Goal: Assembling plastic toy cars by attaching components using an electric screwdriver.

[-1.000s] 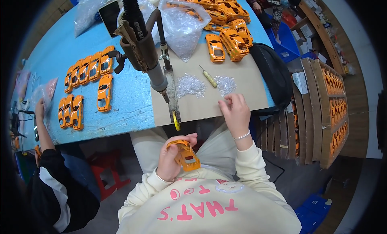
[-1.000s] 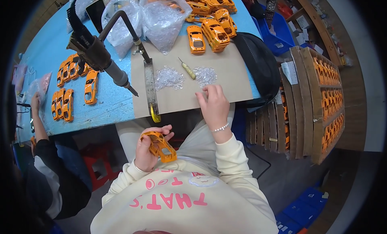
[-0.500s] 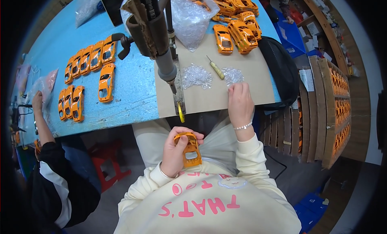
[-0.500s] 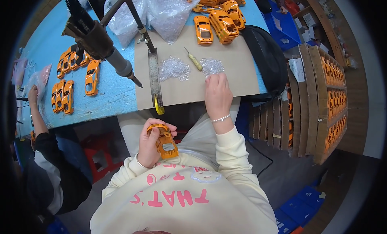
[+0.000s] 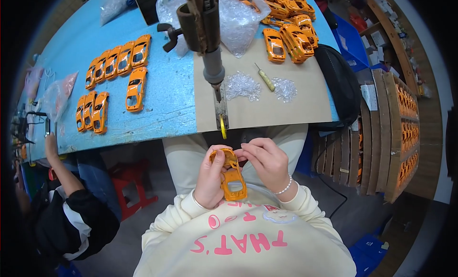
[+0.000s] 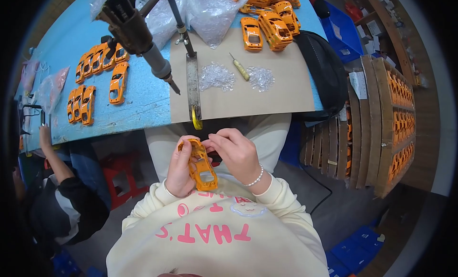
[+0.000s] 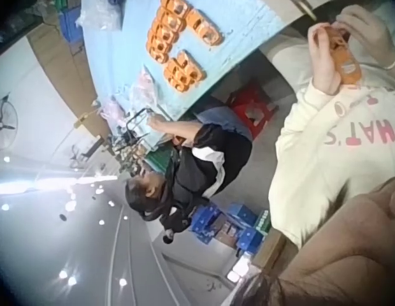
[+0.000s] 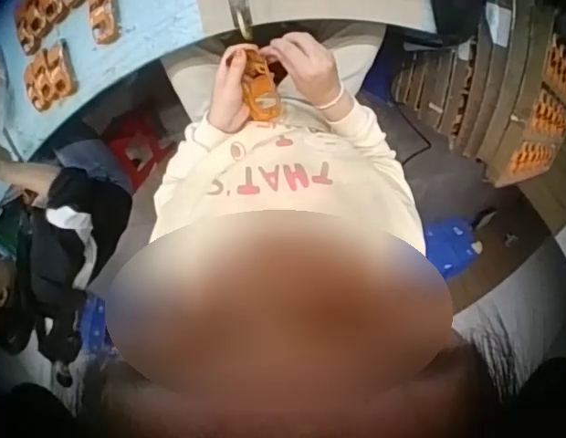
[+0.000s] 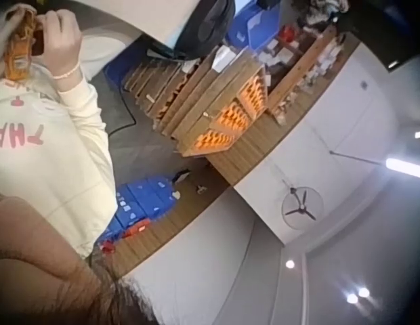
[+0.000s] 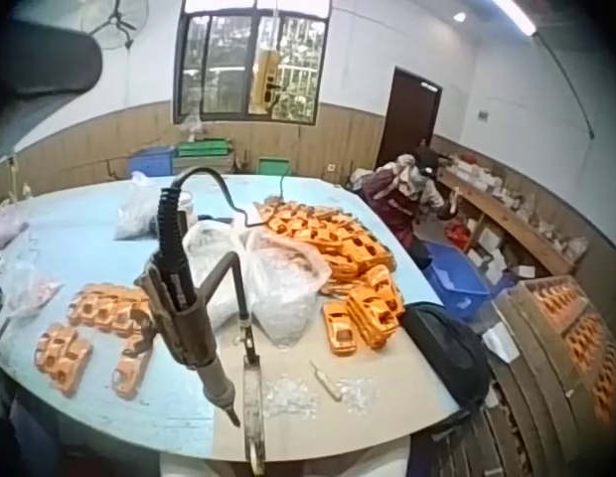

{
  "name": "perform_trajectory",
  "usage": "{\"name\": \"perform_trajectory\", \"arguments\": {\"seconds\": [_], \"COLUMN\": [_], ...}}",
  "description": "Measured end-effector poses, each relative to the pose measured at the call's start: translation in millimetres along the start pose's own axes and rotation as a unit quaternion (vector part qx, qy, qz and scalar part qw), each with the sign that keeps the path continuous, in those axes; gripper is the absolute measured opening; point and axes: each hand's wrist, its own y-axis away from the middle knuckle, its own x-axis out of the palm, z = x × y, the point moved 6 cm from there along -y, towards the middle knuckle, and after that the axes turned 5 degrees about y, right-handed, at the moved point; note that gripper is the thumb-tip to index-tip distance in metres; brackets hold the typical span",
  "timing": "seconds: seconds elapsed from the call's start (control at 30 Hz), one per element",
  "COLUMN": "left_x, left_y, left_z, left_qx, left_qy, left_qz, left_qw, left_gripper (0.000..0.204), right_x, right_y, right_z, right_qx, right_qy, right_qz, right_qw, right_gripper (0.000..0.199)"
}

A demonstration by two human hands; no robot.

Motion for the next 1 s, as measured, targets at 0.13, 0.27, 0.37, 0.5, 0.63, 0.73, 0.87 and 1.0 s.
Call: {"name": "perform_trajectory", "arguments": {"seconds": [0.13, 0.27, 0.37, 0.5, 0.63, 0.73, 0.87, 1.0], "left_x": [5.9, 18.7, 35.2, 51.2, 51.5, 50.6, 47.1, 49.1], "left_y": [9.5, 22.7, 29.5, 40.9, 43.2, 44.0, 44.4, 41.6], "left_z": [-8.0, -27.1, -59.4, -70.8, -70.4, -68.4, -68.1, -69.3], "left_qx": [0.067, 0.226, 0.387, 0.482, 0.492, 0.495, 0.491, 0.457], "left_qy": [-0.022, -0.121, -0.327, -0.446, -0.45, -0.433, -0.406, -0.444], "left_qz": [0.06, 0.162, 0.249, 0.293, 0.296, 0.29, 0.277, 0.283], "left_qw": [0.996, 0.953, 0.825, 0.695, 0.684, 0.695, 0.719, 0.717], "left_gripper": [0.03, 0.027, 0.037, 0.046, 0.049, 0.048, 0.044, 0.04], "right_x": [-9.2, -14.4, -16.4, -12.0, -10.9, -10.3, -9.2, -6.8], "right_y": [-5.1, -6.2, -1.4, -1.1, -2.0, -1.0, 0.0, -2.3], "right_z": [5.9, 10.1, 14.1, 29.3, 35.3, 36.6, 36.5, 34.2], "right_qx": [0.027, 0.108, 0.233, 0.217, 0.169, 0.167, 0.175, 0.112], "right_qy": [-0.047, -0.211, -0.424, -0.487, -0.432, -0.423, -0.422, -0.429], "right_qz": [0.01, 0.017, 0.031, 0.169, 0.192, 0.194, 0.201, 0.215], "right_qw": [0.998, 0.971, 0.874, 0.829, 0.865, 0.869, 0.867, 0.87], "right_gripper": [0.014, 0.011, 0.009, 0.012, 0.013, 0.014, 0.014, 0.018]}}
